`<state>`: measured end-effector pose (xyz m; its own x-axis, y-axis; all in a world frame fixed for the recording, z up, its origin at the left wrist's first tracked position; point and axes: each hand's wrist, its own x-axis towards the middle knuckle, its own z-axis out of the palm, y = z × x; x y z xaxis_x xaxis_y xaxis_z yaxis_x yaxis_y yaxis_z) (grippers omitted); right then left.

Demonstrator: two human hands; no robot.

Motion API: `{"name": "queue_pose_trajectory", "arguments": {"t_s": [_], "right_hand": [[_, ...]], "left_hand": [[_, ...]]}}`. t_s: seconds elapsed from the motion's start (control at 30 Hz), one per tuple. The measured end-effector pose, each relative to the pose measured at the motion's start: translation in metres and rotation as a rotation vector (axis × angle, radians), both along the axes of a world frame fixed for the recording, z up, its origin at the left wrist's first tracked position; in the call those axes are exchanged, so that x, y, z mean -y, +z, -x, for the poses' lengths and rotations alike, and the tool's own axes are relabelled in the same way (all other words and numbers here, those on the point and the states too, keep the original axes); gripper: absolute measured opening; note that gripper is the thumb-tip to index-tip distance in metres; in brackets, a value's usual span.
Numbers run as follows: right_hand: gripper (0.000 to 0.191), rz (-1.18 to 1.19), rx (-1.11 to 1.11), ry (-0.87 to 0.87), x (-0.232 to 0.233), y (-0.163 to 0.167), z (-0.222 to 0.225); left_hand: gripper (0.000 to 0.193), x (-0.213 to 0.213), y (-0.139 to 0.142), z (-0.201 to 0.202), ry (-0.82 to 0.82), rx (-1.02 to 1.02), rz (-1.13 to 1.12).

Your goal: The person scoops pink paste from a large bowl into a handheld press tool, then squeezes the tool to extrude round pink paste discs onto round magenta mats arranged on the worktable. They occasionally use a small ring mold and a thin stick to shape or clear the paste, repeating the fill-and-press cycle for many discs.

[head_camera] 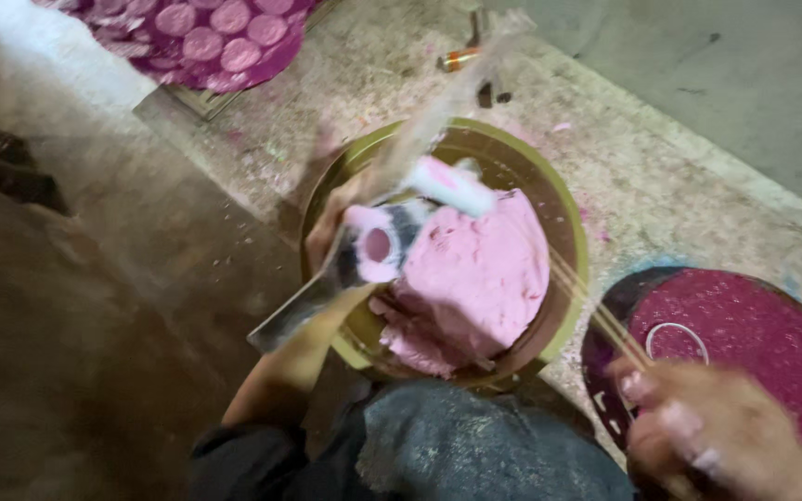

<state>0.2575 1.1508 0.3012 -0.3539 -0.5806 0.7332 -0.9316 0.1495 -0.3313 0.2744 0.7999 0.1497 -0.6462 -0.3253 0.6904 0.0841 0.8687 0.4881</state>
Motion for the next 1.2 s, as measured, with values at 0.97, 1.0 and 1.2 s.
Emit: {"name": "queue_pose_trajectory", "arguments": {"t_s": [0.97,1.0,1.2], "right_hand": [[0.053,0.176,0.788,-0.487,-0.039,-0.149,0.178],[0.052,0.134,0.637,-0.506,-0.068,-0.142,0.173],[0.023,-0.292,0.488,-0.56,-0.131,-0.137,0.132]], "left_hand": [[0.051,0.049,-0.104,-0.055,0.237,0.21,-0.154],[0.052,0.047,-0.105,-0.059,0.248,0.203,-0.153],[0.053,0.034,-0.103,-0.068,0.312,0.155,-0.154]]}}
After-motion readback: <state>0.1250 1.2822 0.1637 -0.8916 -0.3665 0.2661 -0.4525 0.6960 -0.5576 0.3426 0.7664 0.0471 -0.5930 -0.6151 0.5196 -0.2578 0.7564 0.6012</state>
